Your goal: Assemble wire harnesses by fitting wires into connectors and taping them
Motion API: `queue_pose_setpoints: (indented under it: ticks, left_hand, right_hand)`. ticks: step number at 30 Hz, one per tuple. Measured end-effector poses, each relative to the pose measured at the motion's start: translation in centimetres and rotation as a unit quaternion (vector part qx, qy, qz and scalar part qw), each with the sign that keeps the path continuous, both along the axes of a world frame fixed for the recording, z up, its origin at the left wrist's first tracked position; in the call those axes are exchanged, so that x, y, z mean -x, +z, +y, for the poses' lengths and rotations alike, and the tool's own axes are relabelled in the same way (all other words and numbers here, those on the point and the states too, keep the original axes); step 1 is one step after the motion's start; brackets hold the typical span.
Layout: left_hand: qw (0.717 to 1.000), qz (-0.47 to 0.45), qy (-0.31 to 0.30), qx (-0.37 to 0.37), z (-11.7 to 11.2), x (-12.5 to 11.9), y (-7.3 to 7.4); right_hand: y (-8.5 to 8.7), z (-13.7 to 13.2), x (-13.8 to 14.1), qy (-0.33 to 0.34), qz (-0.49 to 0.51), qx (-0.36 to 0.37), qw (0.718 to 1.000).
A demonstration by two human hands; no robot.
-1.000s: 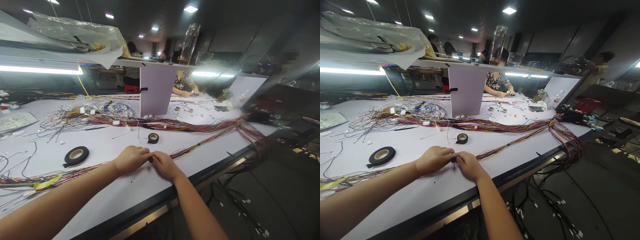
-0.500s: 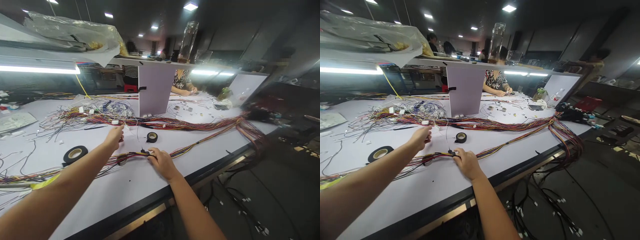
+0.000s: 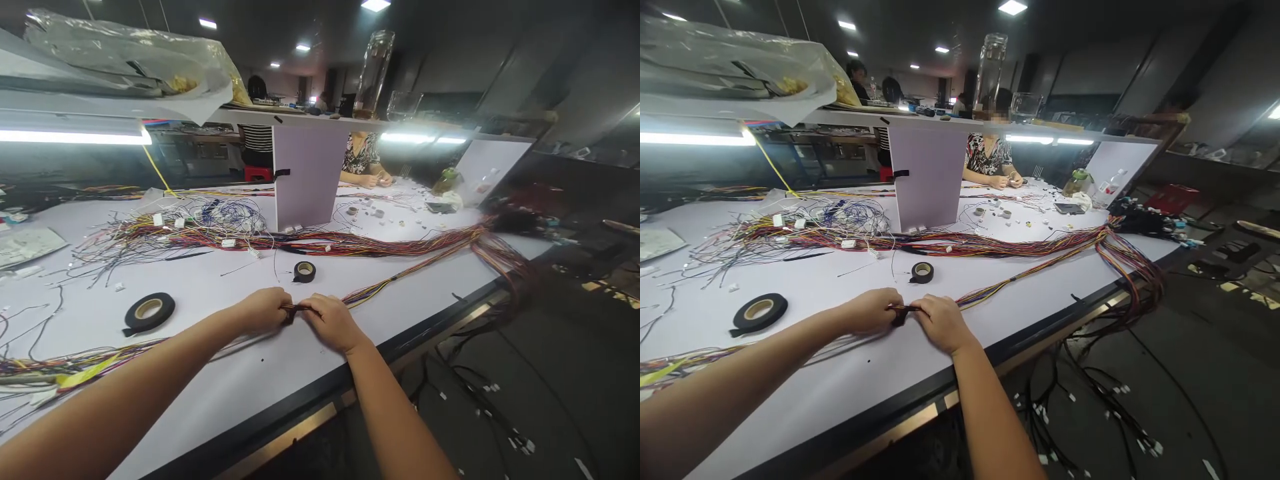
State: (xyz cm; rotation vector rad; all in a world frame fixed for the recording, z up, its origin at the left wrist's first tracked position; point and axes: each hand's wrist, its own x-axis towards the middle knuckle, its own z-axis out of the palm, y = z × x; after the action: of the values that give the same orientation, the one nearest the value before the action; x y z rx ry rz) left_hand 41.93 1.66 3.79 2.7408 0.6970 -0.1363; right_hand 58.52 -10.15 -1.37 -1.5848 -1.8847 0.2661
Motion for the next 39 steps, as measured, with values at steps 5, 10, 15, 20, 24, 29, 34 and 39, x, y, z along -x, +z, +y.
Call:
queue_pose_setpoints:
  ticks: [5, 10, 15, 20, 24, 29, 34, 39]
  left_hand:
    - [0.994, -0.032, -0.041, -0.099, -0.8, 0.1, 0.0]
    - [0.977, -0.128, -0.128, -0.111, -0.9, 1.1, 0.2]
    - [0.949, -0.201, 0.183, 0.160, -0.3, 0.8, 0.1]
    - [0.892, -0.170, 0.320, 0.271, 2.0, -1.4, -1.3]
    - [0.844, -0.179, 0.365, 0.351, 4.3, -2.4, -1.2]
    - [0.792, -0.288, 0.409, 0.349, 7.8, 0.1, 1.5]
    - [0.820, -0.362, 0.346, 0.277, 5.6, 1.9, 2.7]
    - [0.996, -0.069, 0.052, 0.011, -1.5, 0.1, 0.8]
  right_hand:
    - [-0.3, 0.3, -0.3, -0.016, 0.027, 0.004, 0.999]
    - [-0.3, 0.6, 0.0, -0.042, 0.014, 0.027, 0.999]
    - [-0.5, 0.7, 0.0, -0.050, -0.008, 0.027, 0.998]
    - [-0.6, 0.3, 0.0, -0.015, -0.027, -0.009, 0.999]
    - [-0.5, 0.3, 0.1, -0.028, -0.029, -0.035, 0.999]
    - [0.1, 0.3, 0.6, -0.064, -0.042, 0.016, 0.997]
    - [0.3, 0.5, 0.7, -0.073, -0.048, 0.025, 0.996]
    - [0.3, 0.4, 0.6, -0.070, -0.047, 0.030, 0.996]
